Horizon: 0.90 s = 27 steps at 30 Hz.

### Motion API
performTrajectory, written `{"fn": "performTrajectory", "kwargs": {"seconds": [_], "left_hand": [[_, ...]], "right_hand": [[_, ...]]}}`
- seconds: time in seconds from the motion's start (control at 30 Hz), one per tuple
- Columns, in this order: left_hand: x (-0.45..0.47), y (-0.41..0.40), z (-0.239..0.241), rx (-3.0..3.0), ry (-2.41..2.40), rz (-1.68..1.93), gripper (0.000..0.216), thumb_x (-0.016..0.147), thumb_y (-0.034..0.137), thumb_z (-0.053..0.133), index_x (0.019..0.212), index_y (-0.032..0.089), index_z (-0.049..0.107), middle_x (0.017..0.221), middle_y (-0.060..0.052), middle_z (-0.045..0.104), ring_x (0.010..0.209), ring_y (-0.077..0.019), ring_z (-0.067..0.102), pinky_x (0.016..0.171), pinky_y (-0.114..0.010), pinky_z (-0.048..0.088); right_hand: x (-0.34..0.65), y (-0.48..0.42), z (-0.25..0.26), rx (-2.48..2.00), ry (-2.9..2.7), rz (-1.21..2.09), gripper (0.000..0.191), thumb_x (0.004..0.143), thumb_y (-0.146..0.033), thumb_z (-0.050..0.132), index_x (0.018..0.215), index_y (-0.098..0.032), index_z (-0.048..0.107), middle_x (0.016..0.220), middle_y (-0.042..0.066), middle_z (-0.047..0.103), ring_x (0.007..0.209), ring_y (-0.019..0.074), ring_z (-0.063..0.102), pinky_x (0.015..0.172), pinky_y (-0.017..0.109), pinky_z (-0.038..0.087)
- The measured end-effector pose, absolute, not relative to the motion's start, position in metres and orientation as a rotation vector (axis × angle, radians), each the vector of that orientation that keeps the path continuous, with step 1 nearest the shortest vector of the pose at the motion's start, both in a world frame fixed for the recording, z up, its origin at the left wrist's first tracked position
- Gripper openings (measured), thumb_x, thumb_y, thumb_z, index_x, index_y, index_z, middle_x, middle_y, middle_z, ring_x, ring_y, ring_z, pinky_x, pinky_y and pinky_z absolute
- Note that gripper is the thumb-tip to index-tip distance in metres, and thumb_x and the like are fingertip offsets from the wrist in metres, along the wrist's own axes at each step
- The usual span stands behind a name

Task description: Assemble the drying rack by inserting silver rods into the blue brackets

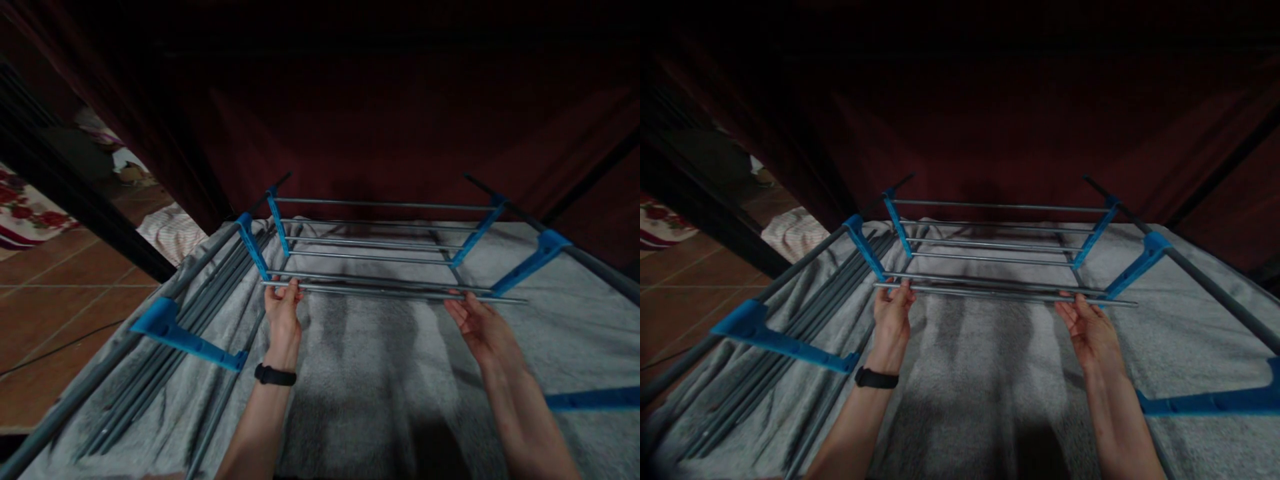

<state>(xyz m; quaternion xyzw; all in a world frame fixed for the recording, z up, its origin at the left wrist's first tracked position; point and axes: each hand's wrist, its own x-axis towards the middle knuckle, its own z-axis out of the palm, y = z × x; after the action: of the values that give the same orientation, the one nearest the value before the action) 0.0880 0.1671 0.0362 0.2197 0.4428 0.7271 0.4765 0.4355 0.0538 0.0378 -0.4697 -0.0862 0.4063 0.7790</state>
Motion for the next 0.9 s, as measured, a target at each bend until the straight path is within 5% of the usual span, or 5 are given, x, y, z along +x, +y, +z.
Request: {"fn": "performTrajectory", "kwargs": {"seconds": [0.57, 0.9], "left_hand": [[0.085, 0.159, 0.088, 0.668, 0.809, 1.586, 0.050, 0.061, 0.028, 0.091, 0.105, 0.019, 0.068, 0.082, 0.000, 0.070, 0.075, -0.0146, 0.070, 0.064, -0.021, 0.050], [0.072, 0.165, 0.082, 0.525, 0.862, 1.563, 0.036, 0.058, 0.028, 0.091, 0.087, 0.017, 0.071, 0.080, 0.001, 0.072, 0.070, -0.0112, 0.068, 0.064, -0.020, 0.050]], "right_hand": [[0.429, 0.060, 0.032, -0.922, -0.186, 0.829, 0.016, 0.070, -0.017, 0.084, 0.075, -0.019, 0.069, 0.098, 0.004, 0.074, 0.101, 0.0174, 0.070, 0.090, 0.033, 0.061], [0.405, 0.071, 0.051, -0.899, -0.242, 0.905, 0.018, 0.068, -0.020, 0.087, 0.075, -0.019, 0.070, 0.095, 0.006, 0.075, 0.088, 0.0169, 0.072, 0.086, 0.032, 0.062]]}}
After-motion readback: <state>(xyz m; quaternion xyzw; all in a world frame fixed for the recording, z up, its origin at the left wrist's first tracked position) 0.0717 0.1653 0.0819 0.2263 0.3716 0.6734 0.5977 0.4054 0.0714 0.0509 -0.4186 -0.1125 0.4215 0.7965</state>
